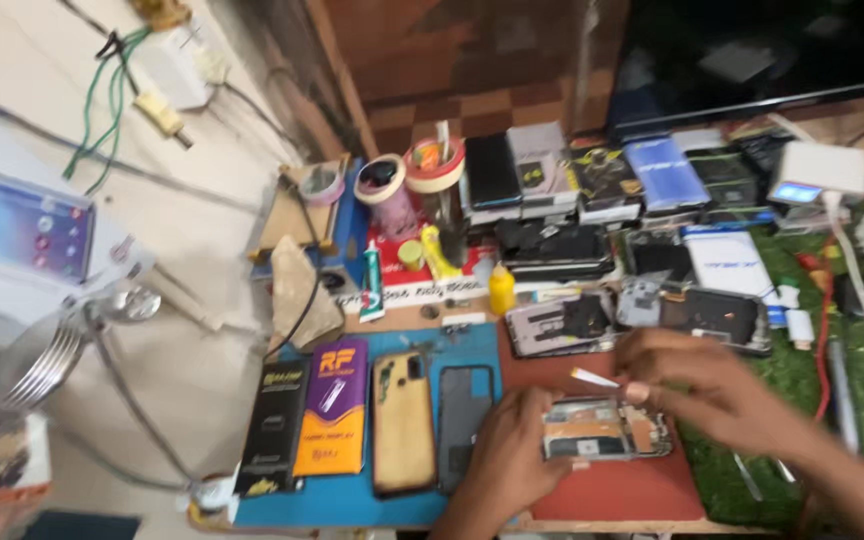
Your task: The person works at a cluttered repair bench on a disassembled smartphone. They press a flex cable and adhesive strip onto the phone body, handle a small packaged part, then use a metal pry tool to work around the edge of a phone frame, prying along its sides for the rest of the clip.
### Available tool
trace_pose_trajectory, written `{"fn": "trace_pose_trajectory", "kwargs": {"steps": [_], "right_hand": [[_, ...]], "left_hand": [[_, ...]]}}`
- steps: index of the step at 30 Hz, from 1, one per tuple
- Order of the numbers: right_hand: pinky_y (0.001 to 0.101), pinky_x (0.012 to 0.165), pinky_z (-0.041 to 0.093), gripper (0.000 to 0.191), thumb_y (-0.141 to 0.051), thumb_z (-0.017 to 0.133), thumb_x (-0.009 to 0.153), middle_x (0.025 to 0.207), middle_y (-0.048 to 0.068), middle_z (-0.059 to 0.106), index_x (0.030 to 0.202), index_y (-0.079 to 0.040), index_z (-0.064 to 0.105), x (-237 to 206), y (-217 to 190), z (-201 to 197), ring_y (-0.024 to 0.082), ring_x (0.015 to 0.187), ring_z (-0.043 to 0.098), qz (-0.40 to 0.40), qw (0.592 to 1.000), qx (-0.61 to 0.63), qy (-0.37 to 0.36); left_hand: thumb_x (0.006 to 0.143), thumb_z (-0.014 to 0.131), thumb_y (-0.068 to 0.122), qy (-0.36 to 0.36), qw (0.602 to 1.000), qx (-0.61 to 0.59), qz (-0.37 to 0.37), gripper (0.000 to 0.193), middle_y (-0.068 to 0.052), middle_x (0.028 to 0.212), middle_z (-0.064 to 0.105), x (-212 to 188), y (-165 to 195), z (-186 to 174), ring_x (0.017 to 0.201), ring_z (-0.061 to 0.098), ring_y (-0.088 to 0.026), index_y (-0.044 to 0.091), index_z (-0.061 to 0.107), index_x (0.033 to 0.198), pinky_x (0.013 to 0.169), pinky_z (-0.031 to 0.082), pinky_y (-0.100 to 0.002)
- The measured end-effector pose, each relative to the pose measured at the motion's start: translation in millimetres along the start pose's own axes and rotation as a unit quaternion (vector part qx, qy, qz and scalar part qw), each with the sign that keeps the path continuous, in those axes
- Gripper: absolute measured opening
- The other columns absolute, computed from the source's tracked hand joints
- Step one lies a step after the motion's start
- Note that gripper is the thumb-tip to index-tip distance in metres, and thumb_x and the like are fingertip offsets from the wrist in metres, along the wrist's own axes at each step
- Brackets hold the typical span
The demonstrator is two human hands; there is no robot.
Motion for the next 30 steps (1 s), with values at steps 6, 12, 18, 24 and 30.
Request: {"fn": "trace_pose_trajectory", "kwargs": {"steps": [6, 12, 18, 24, 30], "right_hand": [[0.0370, 0.090, 0.050, 0.017, -0.014, 0.056, 0.102, 0.117, 0.012, 0.068, 0.094, 0.000, 0.061, -35.8, 23.1, 34.3, 0.019, 0.108, 0.063, 0.127, 0.931, 0.295, 0.173], [0.0405, 0.085, 0.053, 0.016, -0.017, 0.051, 0.106, 0.107, 0.015, 0.068, 0.099, -0.003, 0.054, -79.9, 67.6, 82.3, 0.020, 0.094, 0.065, 0.234, 0.766, 0.487, 0.349], [0.0368, 0.078, 0.053, 0.014, -0.001, 0.062, 0.106, 0.100, 0.013, 0.061, 0.106, -0.002, 0.048, -96.7, 70.4, 101.9, 0.018, 0.090, 0.062, 0.222, 0.752, 0.507, 0.357], [0.0352, 0.069, 0.059, 0.054, 0.016, 0.069, 0.077, 0.093, 0.022, 0.075, 0.117, -0.008, 0.043, -92.7, 52.8, 102.4, 0.022, 0.083, 0.072, 0.318, 0.789, 0.378, 0.366], [0.0423, 0.077, 0.061, 0.056, 0.018, 0.067, 0.080, 0.098, 0.024, 0.072, 0.126, -0.005, 0.045, -92.3, 44.3, 104.4, 0.026, 0.094, 0.072, 0.279, 0.792, 0.380, 0.387]], "left_hand": [[0.069, 0.091, 0.022, -0.006, 1.000, 0.010, -0.024, 0.073, -0.020, 0.125, 0.064, -3.4, 7.1, -3.7, 0.120, 0.059, -0.040, 0.003, 0.058, 0.132, 0.102, 0.048, -0.047], [0.068, 0.092, 0.022, -0.013, 1.000, -0.004, -0.027, 0.079, -0.019, 0.128, 0.062, 0.4, 10.2, -11.3, 0.122, 0.058, -0.039, 0.004, 0.055, 0.135, 0.103, 0.047, -0.047], [0.067, 0.095, 0.026, -0.041, 0.997, -0.037, -0.059, 0.082, -0.018, 0.130, 0.059, 0.2, 13.7, -16.9, 0.126, 0.054, -0.038, 0.006, 0.055, 0.135, 0.105, 0.043, -0.047], [0.074, 0.084, 0.011, 0.016, 0.996, -0.090, 0.025, 0.068, -0.018, 0.139, 0.062, -6.9, 22.7, -19.1, 0.136, 0.053, -0.038, 0.001, 0.058, 0.137, 0.112, 0.043, -0.047], [0.097, 0.065, 0.013, 0.022, 0.954, -0.244, -0.172, 0.024, -0.010, 0.109, 0.076, -15.0, 14.9, -4.3, 0.096, 0.076, -0.029, 0.005, 0.070, 0.119, 0.085, 0.060, -0.038]]}}
Point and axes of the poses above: each hand's wrist, its own x-axis towards the middle knuckle, its own z-axis out of the palm, y = z × x, the point moved 5 cm from there along x, towards the middle knuckle
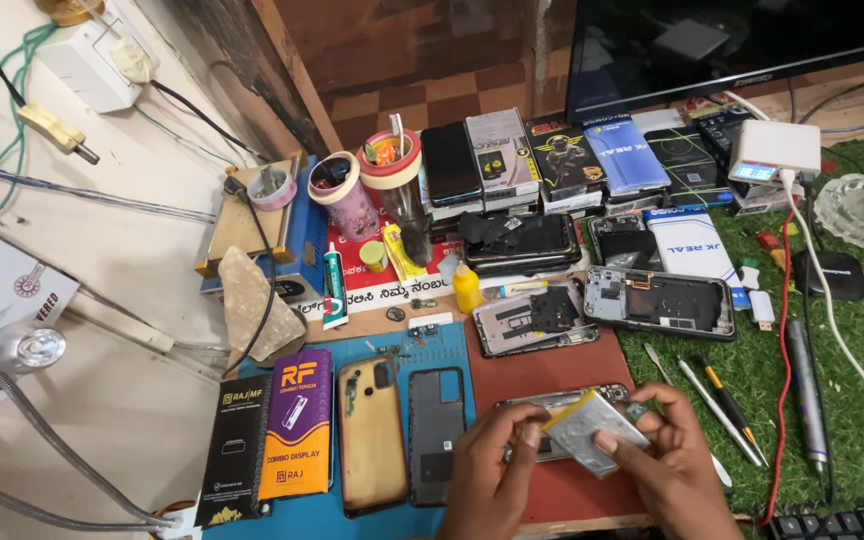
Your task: The person works at a cluttered repair bench on a disassembled smartphone. They press a flex cable and adhesive strip onto the phone body, handle a small packaged part, then use a metal pry tool to work around the edge of a phone frame, prying along its sides for the rest of the clip.
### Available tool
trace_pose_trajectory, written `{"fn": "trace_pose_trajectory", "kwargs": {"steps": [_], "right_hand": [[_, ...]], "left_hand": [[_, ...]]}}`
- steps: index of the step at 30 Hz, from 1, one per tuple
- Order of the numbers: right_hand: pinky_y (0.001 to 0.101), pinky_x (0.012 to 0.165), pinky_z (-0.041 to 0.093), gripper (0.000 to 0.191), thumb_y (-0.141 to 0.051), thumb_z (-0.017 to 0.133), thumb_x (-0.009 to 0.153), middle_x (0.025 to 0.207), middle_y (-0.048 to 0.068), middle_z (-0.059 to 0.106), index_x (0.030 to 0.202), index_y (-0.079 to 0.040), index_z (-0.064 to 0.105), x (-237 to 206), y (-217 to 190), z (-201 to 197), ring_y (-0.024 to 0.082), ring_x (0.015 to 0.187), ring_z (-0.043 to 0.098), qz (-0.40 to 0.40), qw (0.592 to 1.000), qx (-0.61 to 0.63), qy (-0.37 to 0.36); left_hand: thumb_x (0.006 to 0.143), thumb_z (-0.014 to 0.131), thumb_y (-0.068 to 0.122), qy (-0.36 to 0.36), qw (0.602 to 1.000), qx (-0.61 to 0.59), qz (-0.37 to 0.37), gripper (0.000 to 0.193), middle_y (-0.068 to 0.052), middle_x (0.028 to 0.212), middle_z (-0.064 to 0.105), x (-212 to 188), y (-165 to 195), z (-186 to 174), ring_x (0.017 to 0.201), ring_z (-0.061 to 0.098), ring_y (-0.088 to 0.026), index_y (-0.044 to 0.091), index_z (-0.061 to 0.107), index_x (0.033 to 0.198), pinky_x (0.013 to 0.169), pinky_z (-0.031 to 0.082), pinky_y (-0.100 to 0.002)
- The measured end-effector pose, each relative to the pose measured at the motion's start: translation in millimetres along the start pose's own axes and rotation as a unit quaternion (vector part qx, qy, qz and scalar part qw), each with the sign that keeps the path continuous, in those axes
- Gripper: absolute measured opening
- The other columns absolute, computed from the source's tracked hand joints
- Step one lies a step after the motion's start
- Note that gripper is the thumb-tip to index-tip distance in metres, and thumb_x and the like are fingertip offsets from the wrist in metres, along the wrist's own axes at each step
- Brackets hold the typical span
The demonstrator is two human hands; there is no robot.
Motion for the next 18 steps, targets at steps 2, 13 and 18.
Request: {"fn": "trace_pose_trajectory", "kwargs": {"steps": [2, 13, 18], "right_hand": [[0.0428, 0.087, 0.060, 0.058, 0.018, 0.067, 0.075, 0.100, 0.022, 0.076, 0.124, -0.005, 0.047, -4.7, -5.9, 2.8, 0.028, 0.102, 0.074, -0.061, 0.996, -0.049, -0.037], [0.0438, 0.100, 0.052, 0.040, -0.010, 0.081, 0.065, 0.108, 0.011, 0.070, 0.103, -0.009, 0.068, -39.9, -67.4, 31.3, 0.030, 0.111, 0.066, -0.483, 0.759, -0.437, -0.002], [0.0451, 0.090, 0.047, 0.029, -0.017, 0.083, 0.068, 0.100, 0.004, 0.072, 0.096, -0.010, 0.077, -54.3, -77.0, 48.8, 0.027, 0.098, 0.063, -0.585, 0.641, -0.498, -0.006]], "left_hand": [[0.085, 0.076, 0.007, -0.004, 0.989, 0.010, 0.145, 0.035, -0.014, 0.110, 0.074, -5.5, 15.1, 2.4, 0.097, 0.074, -0.031, 0.001, 0.068, 0.118, 0.079, 0.059, -0.039], [0.091, 0.075, 0.000, 0.091, 0.807, 0.329, 0.482, 0.014, -0.016, 0.110, 0.073, -39.5, 34.2, 3.8, 0.100, 0.075, -0.027, -0.003, 0.074, 0.104, 0.081, 0.063, -0.038], [0.096, 0.078, 0.002, 0.101, 0.779, 0.340, 0.517, 0.011, -0.016, 0.113, 0.072, -44.6, 38.1, 9.0, 0.100, 0.075, -0.025, -0.003, 0.074, 0.105, 0.079, 0.062, -0.035]]}}
Point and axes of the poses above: each hand's wrist, its own x-axis towards the middle knuckle, its own z-axis out of the palm, y = z × x, the point moved 5 cm from there along x, towards the middle knuckle
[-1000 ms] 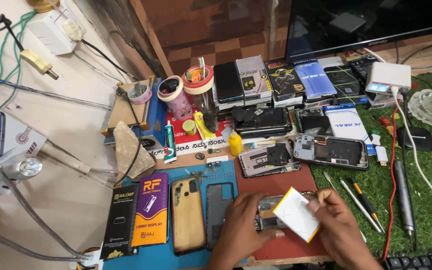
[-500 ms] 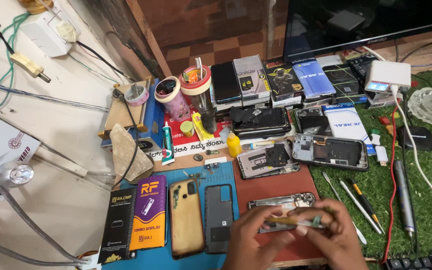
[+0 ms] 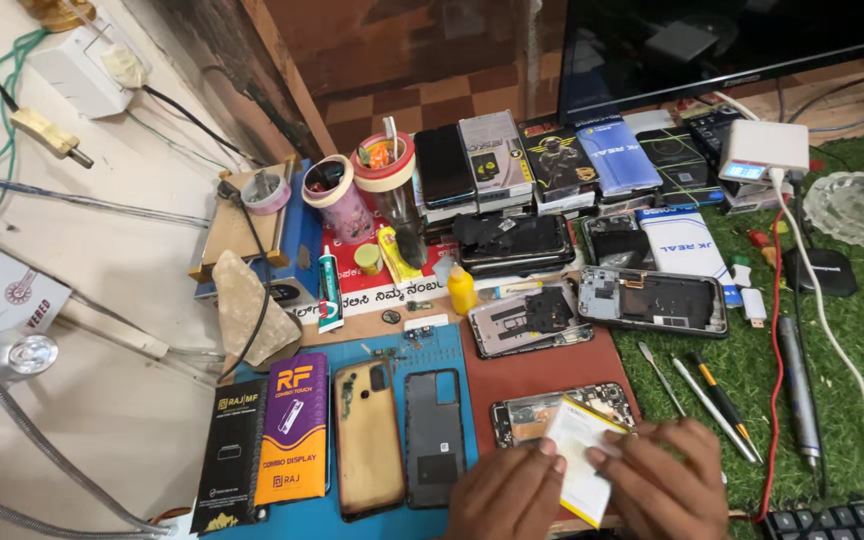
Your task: The person works at a cluttered repair bench on a disassembled smartphone. They press a flex cable and adhesive strip onto the phone body, handle a small packaged part, then use a metal pry tool to work around the edge of a phone frame, prying along its sides for the rest of the clip.
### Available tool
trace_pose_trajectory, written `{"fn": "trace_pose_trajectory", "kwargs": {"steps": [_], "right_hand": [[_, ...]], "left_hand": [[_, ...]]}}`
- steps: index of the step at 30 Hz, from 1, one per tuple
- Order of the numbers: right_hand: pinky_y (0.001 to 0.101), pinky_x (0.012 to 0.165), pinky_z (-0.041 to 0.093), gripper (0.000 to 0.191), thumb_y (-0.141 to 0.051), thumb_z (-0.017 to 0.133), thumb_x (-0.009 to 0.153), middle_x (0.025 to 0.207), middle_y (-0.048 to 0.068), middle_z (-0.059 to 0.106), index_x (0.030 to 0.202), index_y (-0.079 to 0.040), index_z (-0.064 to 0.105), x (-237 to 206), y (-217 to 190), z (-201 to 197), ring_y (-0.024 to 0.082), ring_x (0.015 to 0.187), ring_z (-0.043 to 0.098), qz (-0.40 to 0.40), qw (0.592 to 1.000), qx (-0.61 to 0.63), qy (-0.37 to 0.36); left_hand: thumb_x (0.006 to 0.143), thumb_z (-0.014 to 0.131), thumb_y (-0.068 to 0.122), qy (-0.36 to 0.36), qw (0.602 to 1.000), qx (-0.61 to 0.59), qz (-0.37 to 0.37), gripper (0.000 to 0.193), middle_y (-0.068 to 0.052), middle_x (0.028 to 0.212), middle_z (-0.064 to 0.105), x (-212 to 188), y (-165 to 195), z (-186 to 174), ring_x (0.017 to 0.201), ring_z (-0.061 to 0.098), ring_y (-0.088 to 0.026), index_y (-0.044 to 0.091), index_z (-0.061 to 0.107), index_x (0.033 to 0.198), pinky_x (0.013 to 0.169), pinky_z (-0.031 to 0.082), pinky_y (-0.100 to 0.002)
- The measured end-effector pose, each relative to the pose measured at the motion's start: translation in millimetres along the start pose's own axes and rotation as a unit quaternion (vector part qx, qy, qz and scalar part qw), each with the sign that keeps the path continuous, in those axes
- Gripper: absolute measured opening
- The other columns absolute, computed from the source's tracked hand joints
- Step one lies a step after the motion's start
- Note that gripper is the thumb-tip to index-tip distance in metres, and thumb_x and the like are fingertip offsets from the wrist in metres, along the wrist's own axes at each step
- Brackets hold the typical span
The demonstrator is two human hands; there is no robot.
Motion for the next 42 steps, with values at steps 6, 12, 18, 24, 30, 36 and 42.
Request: {"fn": "trace_pose_trajectory", "kwargs": {"steps": [6, 12, 18, 24, 30, 36, 42], "right_hand": [[0.0391, 0.083, 0.047, 0.019, -0.014, 0.078, 0.072, 0.095, 0.002, 0.075, 0.091, -0.009, 0.078, 9.3, -1.0, -2.4, 0.020, 0.093, 0.068, 0.003, 1.000, 0.004, -0.010], [0.0402, 0.079, 0.053, 0.020, -0.013, 0.078, 0.068, 0.084, 0.007, 0.071, 0.084, -0.003, 0.073, 9.0, 5.6, 6.0, 0.024, 0.090, 0.070, 0.018, 0.996, 0.061, -0.058], [0.0416, 0.086, 0.056, 0.019, -0.011, 0.077, 0.066, 0.087, 0.006, 0.071, 0.083, -0.005, 0.071, -5.2, 17.0, 14.3, 0.024, 0.092, 0.073, 0.067, 0.985, 0.115, -0.111], [0.0467, 0.099, 0.053, 0.035, -0.018, 0.086, 0.068, 0.103, 0.006, 0.073, 0.095, -0.007, 0.068, -24.5, 40.1, 16.2, 0.026, 0.108, 0.071, 0.113, 0.950, 0.247, -0.154], [0.0529, 0.111, 0.042, 0.047, -0.009, 0.094, 0.072, 0.137, 0.015, 0.053, 0.102, -0.007, 0.059, -28.4, 60.2, 10.9, 0.036, 0.132, 0.052, 0.262, 0.792, 0.456, -0.311], [0.0473, 0.109, 0.040, 0.037, -0.001, 0.086, 0.068, 0.141, 0.008, 0.063, 0.103, -0.009, 0.079, -29.3, 70.7, 3.3, 0.030, 0.137, 0.052, 0.311, 0.707, 0.391, -0.500], [0.0403, 0.099, 0.054, 0.049, -0.029, 0.097, 0.062, 0.123, 0.000, 0.073, 0.107, -0.019, 0.080, 11.9, 101.1, -17.0, 0.022, 0.119, 0.066, 0.131, 0.893, 0.215, -0.373]], "left_hand": [[0.092, 0.074, 0.006, -0.001, 0.992, -0.086, -0.090, 0.018, -0.011, 0.113, 0.072, 6.4, 0.2, 0.6, 0.105, 0.076, -0.026, 0.003, 0.072, 0.109, 0.089, 0.064, -0.038], [0.085, 0.071, 0.002, -0.044, 0.988, -0.126, -0.080, 0.023, -0.013, 0.111, 0.073, 14.5, -8.1, 3.1, 0.109, 0.074, -0.032, 0.000, 0.073, 0.108, 0.095, 0.060, -0.043], [0.091, 0.074, 0.002, -0.068, 0.983, -0.150, -0.085, 0.013, -0.012, 0.102, 0.073, 8.3, -10.6, 13.0, 0.102, 0.076, -0.027, 0.000, 0.073, 0.104, 0.090, 0.063, -0.039], [0.082, 0.074, 0.001, -0.060, 0.977, -0.189, -0.073, 0.021, -0.013, 0.104, 0.073, 6.0, -9.9, 12.3, 0.100, 0.077, -0.028, 0.000, 0.072, 0.103, 0.088, 0.065, -0.040], [0.079, 0.076, 0.005, -0.121, 0.961, -0.230, -0.089, 0.029, -0.014, 0.108, 0.072, 10.5, -11.6, 11.6, 0.106, 0.075, -0.031, -0.001, 0.071, 0.106, 0.092, 0.064, -0.040], [0.089, 0.079, 0.004, -0.110, 0.948, -0.289, -0.074, 0.025, -0.012, 0.120, 0.070, 8.7, -3.4, 15.4, 0.127, 0.073, -0.029, 0.005, 0.071, 0.113, 0.110, 0.062, -0.041], [0.081, 0.084, 0.009, -0.052, 0.943, -0.223, -0.243, 0.047, -0.017, 0.137, 0.065, -5.1, -20.2, 37.7, 0.127, 0.069, -0.033, 0.003, 0.071, 0.126, 0.105, 0.060, -0.043]]}}
Point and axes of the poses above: each hand's wrist, its own x-axis towards the middle knuckle, its own z-axis out of the palm, y = z × x, the point moved 5 cm from there along x, towards the middle knuckle
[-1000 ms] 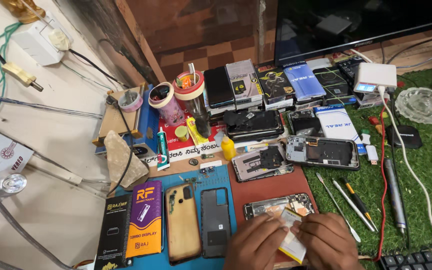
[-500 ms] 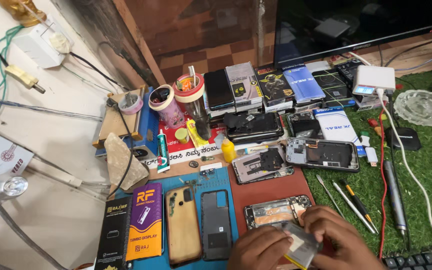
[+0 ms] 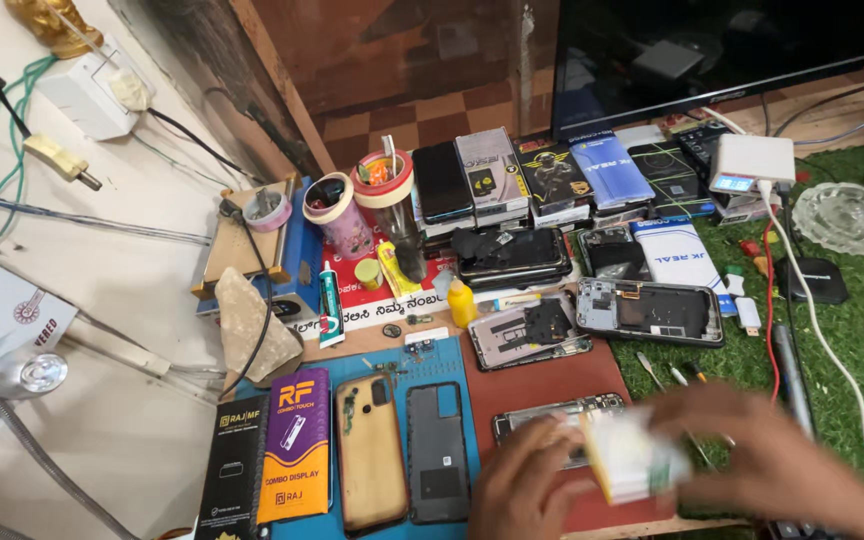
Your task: The person works at a cluttered repair bench on a disassembled smartphone. They press a flex cable and adhesive strip onto the phone body, handle a small packaged part, then use a metal pry tool to work around the edge of a phone frame, prying along its sides for the rest of the clip.
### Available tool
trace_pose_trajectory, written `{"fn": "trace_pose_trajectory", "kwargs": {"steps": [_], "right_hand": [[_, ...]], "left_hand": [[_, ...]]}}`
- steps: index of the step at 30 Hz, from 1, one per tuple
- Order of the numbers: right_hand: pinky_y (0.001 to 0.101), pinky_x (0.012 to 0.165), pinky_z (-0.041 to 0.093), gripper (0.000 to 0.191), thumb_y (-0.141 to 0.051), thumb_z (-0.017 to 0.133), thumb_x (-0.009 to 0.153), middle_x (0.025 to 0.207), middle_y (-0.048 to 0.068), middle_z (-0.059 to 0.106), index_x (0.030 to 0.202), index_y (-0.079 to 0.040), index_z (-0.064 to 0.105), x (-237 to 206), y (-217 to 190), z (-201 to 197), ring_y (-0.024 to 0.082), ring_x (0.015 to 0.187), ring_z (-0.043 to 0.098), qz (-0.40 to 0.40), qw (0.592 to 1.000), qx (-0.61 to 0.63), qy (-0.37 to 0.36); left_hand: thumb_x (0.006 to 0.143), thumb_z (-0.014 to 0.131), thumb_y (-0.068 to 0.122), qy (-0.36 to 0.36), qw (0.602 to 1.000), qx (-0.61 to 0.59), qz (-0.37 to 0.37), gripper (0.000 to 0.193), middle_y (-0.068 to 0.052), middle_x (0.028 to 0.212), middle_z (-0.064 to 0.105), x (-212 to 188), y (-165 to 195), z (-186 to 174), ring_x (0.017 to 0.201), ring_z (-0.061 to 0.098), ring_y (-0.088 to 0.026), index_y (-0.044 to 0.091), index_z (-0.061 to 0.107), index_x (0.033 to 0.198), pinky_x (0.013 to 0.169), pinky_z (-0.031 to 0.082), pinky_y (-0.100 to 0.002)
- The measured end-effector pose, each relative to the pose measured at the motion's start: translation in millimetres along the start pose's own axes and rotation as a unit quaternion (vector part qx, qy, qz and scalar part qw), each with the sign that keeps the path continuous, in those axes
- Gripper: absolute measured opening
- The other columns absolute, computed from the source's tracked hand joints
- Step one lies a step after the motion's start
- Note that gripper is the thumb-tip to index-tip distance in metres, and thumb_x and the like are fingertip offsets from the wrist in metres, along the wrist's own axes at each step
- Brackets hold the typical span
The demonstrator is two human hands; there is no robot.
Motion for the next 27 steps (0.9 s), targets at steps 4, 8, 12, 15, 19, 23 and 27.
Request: {"fn": "trace_pose_trajectory", "kwargs": {"steps": [4, 8, 12, 15, 19, 23, 27], "right_hand": [[0.0406, 0.092, 0.059, 0.069, -0.046, 0.098, 0.058, 0.114, 0.002, 0.075, 0.117, -0.020, 0.072, 22.4, 44.3, -44.5, 0.021, 0.107, 0.072, 0.231, 0.948, -0.210, 0.067], [0.0423, 0.087, 0.058, 0.068, -0.043, 0.095, 0.061, 0.113, 0.008, 0.072, 0.117, -0.014, 0.070, 44.2, 62.0, -66.5, 0.028, 0.105, 0.070, 0.232, 0.940, -0.227, 0.100], [0.0427, 0.088, 0.055, 0.068, -0.041, 0.094, 0.059, 0.112, 0.011, 0.071, 0.115, -0.012, 0.071, 52.6, 68.8, -68.4, 0.031, 0.106, 0.068, 0.179, 0.951, -0.223, 0.117], [0.0422, 0.089, 0.056, 0.067, -0.041, 0.094, 0.061, 0.111, 0.010, 0.072, 0.116, -0.011, 0.071, 51.7, 80.3, -66.0, 0.030, 0.107, 0.069, 0.202, 0.948, -0.219, 0.107], [0.0419, 0.088, 0.056, 0.066, -0.041, 0.093, 0.062, 0.111, 0.010, 0.072, 0.116, -0.011, 0.071, 51.0, 88.3, -64.3, 0.030, 0.105, 0.069, 0.183, 0.952, -0.220, 0.111], [0.0410, 0.087, 0.057, 0.064, -0.040, 0.094, 0.062, 0.108, 0.009, 0.072, 0.115, -0.011, 0.072, 48.3, 94.5, -63.6, 0.029, 0.102, 0.070, 0.215, 0.949, -0.205, 0.103], [0.0408, 0.085, 0.057, 0.050, -0.040, 0.095, 0.062, 0.118, 0.007, 0.073, 0.089, -0.006, 0.070, 48.7, 91.6, -63.2, 0.029, 0.104, 0.069, 0.186, 0.957, -0.198, 0.105]], "left_hand": [[0.083, 0.086, 0.022, -0.072, 0.992, 0.095, -0.032, 0.056, -0.021, 0.146, 0.055, -8.4, -20.1, 2.2, 0.137, 0.053, -0.042, 0.002, 0.067, 0.132, 0.109, 0.045, -0.054], [0.088, 0.086, 0.036, -0.119, 0.985, 0.120, -0.024, 0.066, -0.023, 0.154, 0.046, -15.9, -28.8, 8.5, 0.143, 0.042, -0.046, 0.002, 0.062, 0.139, 0.113, 0.036, -0.061], [0.086, 0.086, 0.044, -0.130, 0.983, 0.123, -0.040, 0.077, -0.025, 0.156, 0.042, -20.6, -36.7, 16.1, 0.144, 0.036, -0.049, 0.003, 0.057, 0.144, 0.113, 0.031, -0.064], [0.092, 0.083, 0.048, -0.152, 0.977, 0.147, -0.025, 0.078, -0.026, 0.155, 0.041, -23.7, -42.9, 21.0, 0.145, 0.035, -0.050, 0.003, 0.053, 0.148, 0.114, 0.029, -0.065], [0.092, 0.081, 0.052, -0.152, 0.976, 0.151, -0.031, 0.082, -0.024, 0.154, 0.044, -28.3, -49.7, 24.6, 0.145, 0.036, -0.049, 0.002, 0.051, 0.150, 0.116, 0.029, -0.066], [0.091, 0.081, 0.053, -0.147, 0.976, 0.161, -0.017, 0.084, -0.023, 0.153, 0.048, -31.1, -51.1, 25.4, 0.145, 0.038, -0.048, 0.002, 0.051, 0.150, 0.116, 0.029, -0.065], [0.090, 0.082, 0.055, -0.148, 0.977, 0.156, -0.006, 0.084, -0.022, 0.152, 0.050, -32.2, -51.1, 25.2, 0.146, 0.038, -0.048, 0.002, 0.053, 0.149, 0.115, 0.029, -0.065]]}}
Point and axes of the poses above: each hand's wrist, its own x-axis towards the middle knuckle, its own z-axis out of the palm, y = z × x, the point moved 5 cm from there along x, towards the middle knuckle
